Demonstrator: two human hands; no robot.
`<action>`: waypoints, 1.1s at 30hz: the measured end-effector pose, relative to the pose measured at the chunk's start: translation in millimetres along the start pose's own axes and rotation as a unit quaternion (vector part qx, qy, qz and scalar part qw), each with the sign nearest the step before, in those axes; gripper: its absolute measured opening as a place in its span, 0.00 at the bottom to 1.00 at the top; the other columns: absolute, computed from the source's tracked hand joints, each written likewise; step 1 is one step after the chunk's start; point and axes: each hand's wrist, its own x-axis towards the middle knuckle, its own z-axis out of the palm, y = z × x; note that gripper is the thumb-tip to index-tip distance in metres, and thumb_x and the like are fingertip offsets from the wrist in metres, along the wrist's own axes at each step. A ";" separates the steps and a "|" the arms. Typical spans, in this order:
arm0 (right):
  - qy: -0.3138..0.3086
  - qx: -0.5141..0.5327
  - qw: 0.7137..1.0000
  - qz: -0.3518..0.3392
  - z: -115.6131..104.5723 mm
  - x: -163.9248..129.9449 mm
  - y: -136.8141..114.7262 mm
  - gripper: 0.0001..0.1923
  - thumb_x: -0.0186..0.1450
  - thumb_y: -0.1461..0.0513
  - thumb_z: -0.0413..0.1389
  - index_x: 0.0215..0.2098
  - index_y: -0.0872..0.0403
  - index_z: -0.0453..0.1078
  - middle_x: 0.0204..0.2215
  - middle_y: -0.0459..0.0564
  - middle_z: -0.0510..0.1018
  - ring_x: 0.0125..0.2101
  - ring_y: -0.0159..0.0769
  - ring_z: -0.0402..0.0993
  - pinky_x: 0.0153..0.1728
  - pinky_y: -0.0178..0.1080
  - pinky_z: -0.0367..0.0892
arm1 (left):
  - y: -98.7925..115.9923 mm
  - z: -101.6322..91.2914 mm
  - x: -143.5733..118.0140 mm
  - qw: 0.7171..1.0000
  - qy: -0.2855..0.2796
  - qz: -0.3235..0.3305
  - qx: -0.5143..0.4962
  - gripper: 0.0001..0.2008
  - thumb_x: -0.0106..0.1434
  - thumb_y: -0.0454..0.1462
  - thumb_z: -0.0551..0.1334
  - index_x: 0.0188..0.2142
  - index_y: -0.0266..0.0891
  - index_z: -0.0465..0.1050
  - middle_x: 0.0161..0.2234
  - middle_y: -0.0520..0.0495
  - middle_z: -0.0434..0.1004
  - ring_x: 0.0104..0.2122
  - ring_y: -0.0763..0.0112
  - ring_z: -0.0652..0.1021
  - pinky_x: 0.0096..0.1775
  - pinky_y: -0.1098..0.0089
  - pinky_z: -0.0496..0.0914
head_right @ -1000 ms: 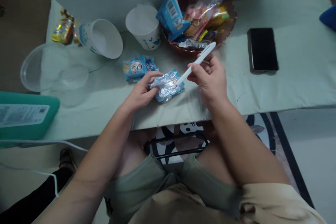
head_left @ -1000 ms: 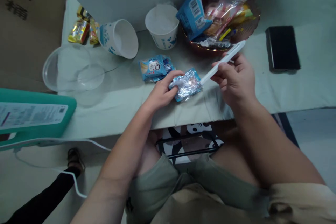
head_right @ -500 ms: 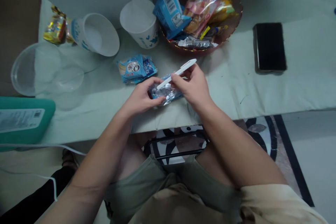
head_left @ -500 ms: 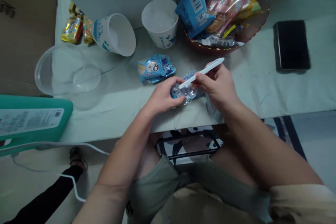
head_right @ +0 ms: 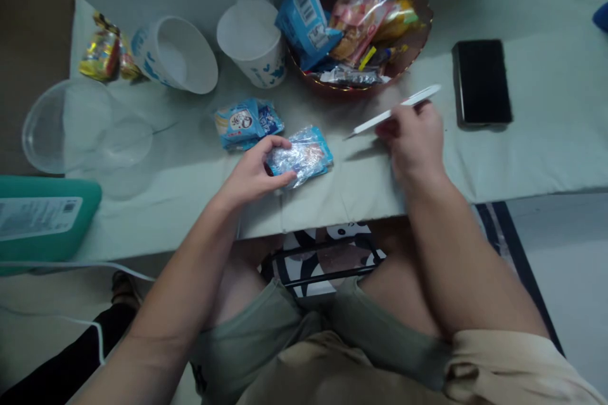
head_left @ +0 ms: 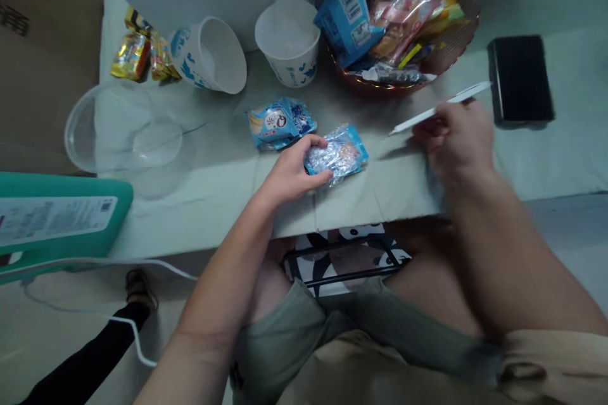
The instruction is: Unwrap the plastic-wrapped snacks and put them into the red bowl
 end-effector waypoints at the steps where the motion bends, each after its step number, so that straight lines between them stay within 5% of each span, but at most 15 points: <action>1: 0.009 0.003 0.999 -0.032 -2.7 1.4 -2.1 0.08 0.59 0.67 0.51 0.36 0.50 0.64 0.23 0.42 0.67 0.22 0.31 0.69 0.26 0.36 0.71 | -1.4 0.0 -0.1 1.000 0.001 0.003 -0.010 0.22 0.56 0.41 0.67 0.49 0.40 0.69 0.47 0.46 0.76 0.39 0.66 0.74 0.41 0.66 0.68; 4: -0.041 -0.141 0.969 -0.197 -8.6 -3.6 -7.6 0.11 0.66 0.63 0.50 0.44 0.49 0.70 0.35 0.49 0.74 0.26 0.33 0.72 0.32 0.41 0.73 | -7.9 0.8 0.4 0.999 0.014 0.011 -0.049 0.22 0.56 0.42 0.68 0.49 0.42 0.68 0.47 0.46 0.75 0.39 0.67 0.74 0.40 0.66 0.69; 7: -0.107 -0.356 0.855 -0.360 -10.2 -14.6 -9.5 0.17 0.63 0.62 0.56 0.51 0.50 0.73 0.44 0.54 0.77 0.41 0.43 0.76 0.46 0.49 0.73 | -14.9 2.4 0.8 0.996 0.042 0.035 -0.070 0.22 0.58 0.43 0.68 0.50 0.43 0.66 0.50 0.45 0.74 0.42 0.66 0.76 0.41 0.67 0.71; 9: -0.137 -0.419 0.814 -0.377 -9.4 -19.4 -9.3 0.22 0.62 0.63 0.58 0.55 0.48 0.72 0.45 0.54 0.78 0.48 0.48 0.75 0.50 0.51 0.70 | -17.2 2.8 -0.3 0.995 0.056 0.050 -0.069 0.25 0.59 0.44 0.67 0.54 0.45 0.63 0.52 0.44 0.73 0.44 0.65 0.76 0.41 0.67 0.72; 14: -0.112 -0.440 0.832 -0.320 -10.6 -16.6 -6.9 0.13 0.61 0.64 0.60 0.44 0.47 0.71 0.39 0.53 0.77 0.42 0.48 0.73 0.44 0.49 0.65 | -10.1 -2.7 -8.3 0.993 0.101 0.049 0.023 0.30 0.62 0.51 0.63 0.61 0.46 0.60 0.45 0.48 0.78 0.33 0.70 0.78 0.36 0.68 0.70; 18: -0.109 -0.424 0.833 -0.338 -13.5 -10.1 -1.7 0.06 0.61 0.66 0.59 0.33 0.49 0.68 0.34 0.55 0.74 0.44 0.49 0.70 0.43 0.48 0.62 | -2.3 -9.8 -11.8 0.983 0.154 0.020 0.097 0.13 0.64 0.46 0.59 0.45 0.43 0.71 0.28 0.52 0.76 0.25 0.70 0.74 0.33 0.66 0.67; 22: -0.109 -0.380 0.848 -0.353 -8.7 -19.1 -5.1 0.05 0.60 0.67 0.57 0.32 0.50 0.69 0.38 0.57 0.75 0.46 0.50 0.70 0.42 0.47 0.62 | -5.0 -15.0 -11.9 0.973 0.214 0.044 0.070 0.08 0.65 0.44 0.55 0.32 0.45 0.66 0.23 0.52 0.67 0.24 0.69 0.69 0.32 0.64 0.66; 25: -0.226 -0.354 0.845 -0.330 -2.7 -39.0 -12.7 0.06 0.59 0.66 0.56 0.34 0.50 0.70 0.30 0.51 0.75 0.34 0.42 0.71 0.37 0.43 0.62 | -13.1 -16.6 -12.3 0.980 0.171 0.103 0.005 0.08 0.64 0.45 0.57 0.37 0.45 0.66 0.24 0.54 0.66 0.22 0.71 0.66 0.29 0.65 0.65; 29: -0.471 -0.324 0.767 -0.292 2.5 -64.9 -15.4 0.03 0.61 0.63 0.54 0.32 0.50 0.71 0.21 0.44 0.74 0.23 0.34 0.67 0.29 0.38 0.60 | -22.3 -13.0 -11.2 0.985 0.074 0.140 -0.071 0.21 0.60 0.48 0.62 0.51 0.46 0.64 0.36 0.50 0.79 0.23 0.73 0.70 0.26 0.67 0.65; 31: -0.517 -0.295 0.743 -0.305 5.1 -72.5 -13.4 0.05 0.63 0.61 0.53 0.30 0.51 0.70 0.29 0.48 0.80 0.27 0.35 0.73 0.32 0.39 0.64 | -22.5 -10.3 -9.4 0.984 0.081 0.127 -0.091 0.25 0.62 0.51 0.60 0.56 0.48 0.61 0.45 0.45 0.81 0.29 0.70 0.75 0.30 0.66 0.69; 33: -0.502 -0.272 0.757 -0.318 9.0 -77.0 -10.2 0.06 0.65 0.60 0.53 0.32 0.51 0.71 0.46 0.53 0.83 0.33 0.37 0.76 0.37 0.40 0.67 | -19.4 -8.7 -7.2 0.986 0.100 0.102 -0.084 0.26 0.63 0.52 0.60 0.57 0.50 0.60 0.53 0.42 0.78 0.39 0.65 0.79 0.36 0.64 0.73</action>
